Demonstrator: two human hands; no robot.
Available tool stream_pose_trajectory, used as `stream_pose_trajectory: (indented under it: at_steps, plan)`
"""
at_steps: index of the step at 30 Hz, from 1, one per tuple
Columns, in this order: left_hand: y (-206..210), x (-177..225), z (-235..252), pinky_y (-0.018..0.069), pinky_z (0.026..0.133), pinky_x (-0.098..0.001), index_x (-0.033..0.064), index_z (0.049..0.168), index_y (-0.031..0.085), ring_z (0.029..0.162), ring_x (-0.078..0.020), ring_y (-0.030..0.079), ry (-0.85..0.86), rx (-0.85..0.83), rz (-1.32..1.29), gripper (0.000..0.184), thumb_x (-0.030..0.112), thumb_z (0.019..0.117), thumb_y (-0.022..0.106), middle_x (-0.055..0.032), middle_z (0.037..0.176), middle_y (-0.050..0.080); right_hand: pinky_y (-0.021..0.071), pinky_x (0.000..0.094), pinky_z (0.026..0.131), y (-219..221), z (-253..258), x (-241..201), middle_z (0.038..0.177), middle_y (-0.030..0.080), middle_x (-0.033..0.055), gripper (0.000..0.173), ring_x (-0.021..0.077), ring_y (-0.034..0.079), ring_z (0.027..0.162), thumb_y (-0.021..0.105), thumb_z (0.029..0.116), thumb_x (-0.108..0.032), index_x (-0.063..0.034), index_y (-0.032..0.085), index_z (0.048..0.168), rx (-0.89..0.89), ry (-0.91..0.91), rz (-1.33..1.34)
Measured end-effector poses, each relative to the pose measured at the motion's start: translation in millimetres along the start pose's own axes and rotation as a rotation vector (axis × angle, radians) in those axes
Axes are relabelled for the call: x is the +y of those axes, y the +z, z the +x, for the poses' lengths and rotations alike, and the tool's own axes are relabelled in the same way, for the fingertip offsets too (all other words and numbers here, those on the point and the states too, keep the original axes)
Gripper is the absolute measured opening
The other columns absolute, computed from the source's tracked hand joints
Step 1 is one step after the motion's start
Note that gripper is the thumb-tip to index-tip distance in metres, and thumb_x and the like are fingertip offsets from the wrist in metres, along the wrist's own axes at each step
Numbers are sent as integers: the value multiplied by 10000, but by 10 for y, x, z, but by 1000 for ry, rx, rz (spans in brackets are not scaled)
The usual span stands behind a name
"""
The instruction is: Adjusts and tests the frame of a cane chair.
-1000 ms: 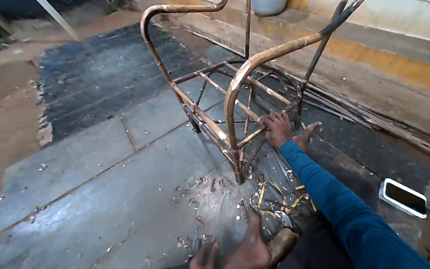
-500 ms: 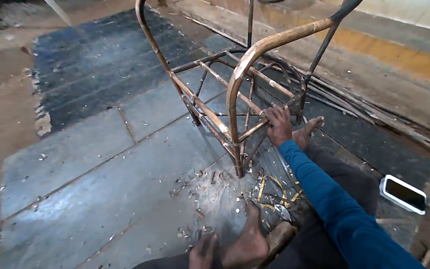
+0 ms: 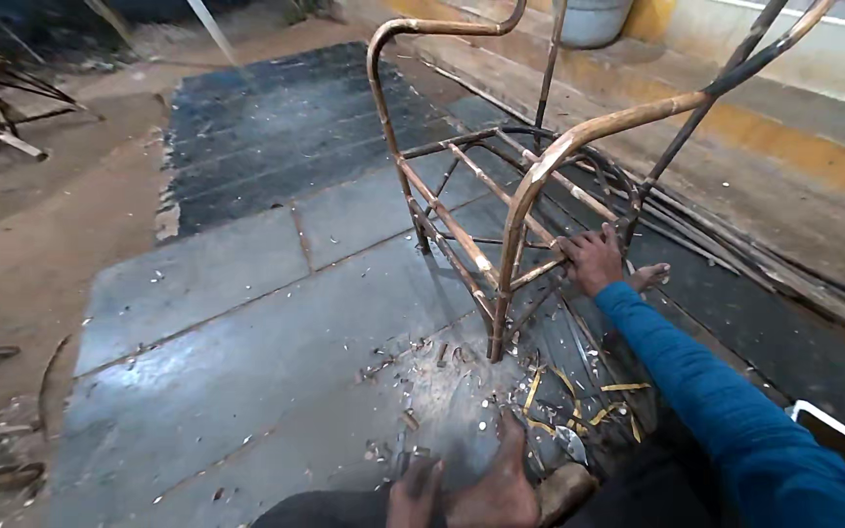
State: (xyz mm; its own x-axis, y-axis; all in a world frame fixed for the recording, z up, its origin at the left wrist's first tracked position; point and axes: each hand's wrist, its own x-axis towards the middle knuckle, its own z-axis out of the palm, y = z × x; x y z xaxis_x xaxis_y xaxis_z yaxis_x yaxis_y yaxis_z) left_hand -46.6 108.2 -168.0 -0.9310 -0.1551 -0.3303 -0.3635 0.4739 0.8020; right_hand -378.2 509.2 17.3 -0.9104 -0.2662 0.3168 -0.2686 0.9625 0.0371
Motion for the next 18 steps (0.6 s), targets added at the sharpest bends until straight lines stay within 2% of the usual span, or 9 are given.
stream_pose_trajectory:
  at_steps: [6, 10, 12, 15, 18]
  plan:
    - [3, -24, 1, 629, 872, -393, 92, 1144, 751, 876, -136, 749, -1, 21, 3, 380, 418, 956, 691, -41, 967, 774, 223, 686, 1197, -131, -10, -27, 1285, 709, 79, 480, 349, 612, 1269, 727, 886, -189, -190, 673, 1363, -68, -15, 6]
    - [-27, 11, 22, 610, 917, -399, 103, 1142, 755, 928, -140, 740, -11, 13, 18, 361, 409, 969, 675, -46, 1024, 767, 278, 683, 1174, -122, 3, -22, 1276, 712, 88, 432, 350, 621, 1258, 746, 887, -216, -183, 698, 1315, -42, -45, -13]
    - [-42, 57, 20, 603, 925, -418, 103, 1144, 753, 935, -152, 737, -20, -1, 24, 366, 415, 976, 663, -54, 1027, 763, 330, 659, 1155, -101, -6, -25, 1266, 712, 115, 403, 362, 622, 1254, 728, 893, -149, -166, 706, 1294, -16, -43, 6]
    - [-51, 53, 29, 597, 925, -448, 143, 1171, 748, 935, -158, 733, -33, -21, 34, 403, 480, 983, 633, -39, 1011, 762, 353, 641, 1167, 54, -61, -31, 1319, 680, 153, 423, 385, 592, 1298, 664, 929, -80, -149, 676, 1347, 76, -8, 105]
    - [-53, 16, 40, 597, 926, -446, 164, 1167, 751, 934, -148, 733, -49, -13, 25, 402, 500, 979, 638, -24, 999, 763, 353, 627, 1172, 68, -62, -43, 1332, 666, 167, 415, 384, 590, 1300, 650, 951, -123, -136, 655, 1366, 87, -2, 108]
